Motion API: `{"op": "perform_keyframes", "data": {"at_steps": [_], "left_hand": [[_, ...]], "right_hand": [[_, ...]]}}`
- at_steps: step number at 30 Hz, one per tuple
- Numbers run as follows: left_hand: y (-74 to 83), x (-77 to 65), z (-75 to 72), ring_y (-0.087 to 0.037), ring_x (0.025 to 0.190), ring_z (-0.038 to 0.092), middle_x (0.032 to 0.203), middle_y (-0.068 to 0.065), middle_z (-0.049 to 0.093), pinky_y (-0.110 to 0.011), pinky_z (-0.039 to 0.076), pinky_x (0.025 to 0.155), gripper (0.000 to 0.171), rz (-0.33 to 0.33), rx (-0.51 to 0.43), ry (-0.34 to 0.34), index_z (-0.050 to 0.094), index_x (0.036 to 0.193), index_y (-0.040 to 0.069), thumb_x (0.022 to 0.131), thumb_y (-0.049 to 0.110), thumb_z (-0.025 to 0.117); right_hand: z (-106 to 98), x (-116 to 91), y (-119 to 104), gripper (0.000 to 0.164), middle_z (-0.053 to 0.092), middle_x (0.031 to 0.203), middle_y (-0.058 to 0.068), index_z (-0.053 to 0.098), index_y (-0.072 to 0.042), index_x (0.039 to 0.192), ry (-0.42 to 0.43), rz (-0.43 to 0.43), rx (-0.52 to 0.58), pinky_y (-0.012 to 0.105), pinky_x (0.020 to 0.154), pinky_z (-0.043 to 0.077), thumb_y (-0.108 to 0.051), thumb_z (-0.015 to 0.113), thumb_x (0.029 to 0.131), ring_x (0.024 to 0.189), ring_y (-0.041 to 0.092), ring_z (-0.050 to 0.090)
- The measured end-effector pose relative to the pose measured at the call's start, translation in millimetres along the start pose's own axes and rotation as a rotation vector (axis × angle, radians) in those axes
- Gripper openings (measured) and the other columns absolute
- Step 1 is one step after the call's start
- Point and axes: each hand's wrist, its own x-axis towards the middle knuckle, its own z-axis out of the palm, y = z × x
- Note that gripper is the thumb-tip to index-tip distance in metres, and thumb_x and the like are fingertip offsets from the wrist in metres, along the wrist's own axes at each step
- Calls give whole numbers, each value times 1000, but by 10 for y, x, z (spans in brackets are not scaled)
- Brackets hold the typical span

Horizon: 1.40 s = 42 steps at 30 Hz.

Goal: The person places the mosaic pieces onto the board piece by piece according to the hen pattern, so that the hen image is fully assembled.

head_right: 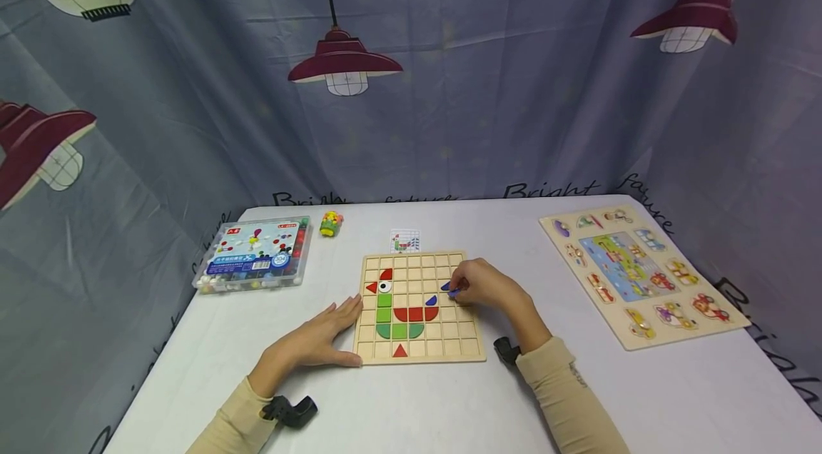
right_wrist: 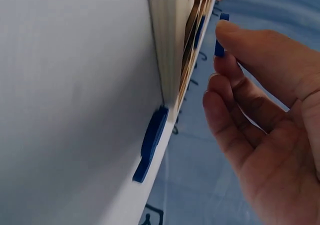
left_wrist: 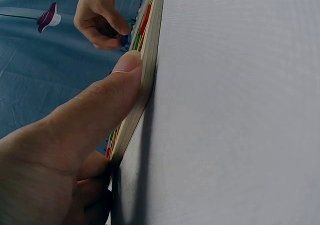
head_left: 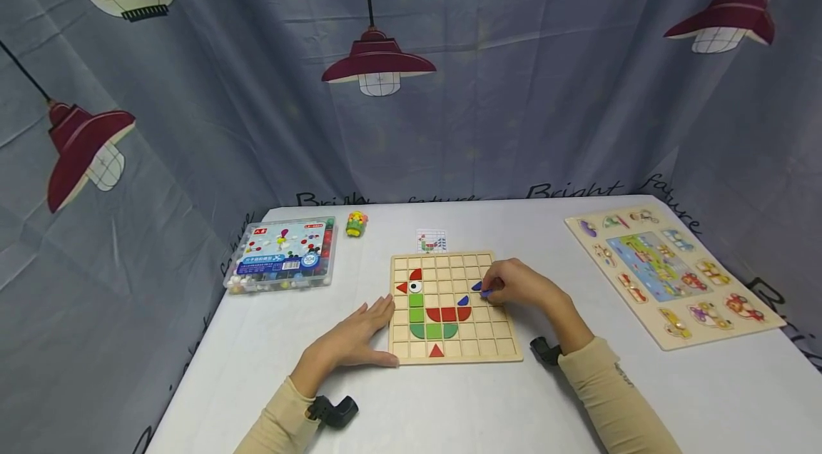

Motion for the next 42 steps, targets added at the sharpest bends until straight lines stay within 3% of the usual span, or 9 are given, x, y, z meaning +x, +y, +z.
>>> {"op": "perform_keyframes", "data": {"at_steps": [13, 42], "left_hand": [[18, 1, -21, -25, 152, 16, 164, -10, 16, -44, 16, 126, 107, -2, -7, -3, 25, 153, 2, 78, 63, 69], [31, -7, -9, -25, 152, 17, 164, -11, 17, -45, 17, 126, 107, -7, -8, 1, 25, 153, 2, 77, 62, 71]], "right_hand": [[105, 39, -160, 8, 64, 89, -3, 74, -13, 82, -39, 23, -135, 27, 73, 51, -7, 78, 79, 77, 10, 52], [141, 30, -161, 7, 61, 83, -4, 74, -12, 83, -48, 12, -101, 21, 62, 45, -6, 77, 81, 72, 10, 50]]}}
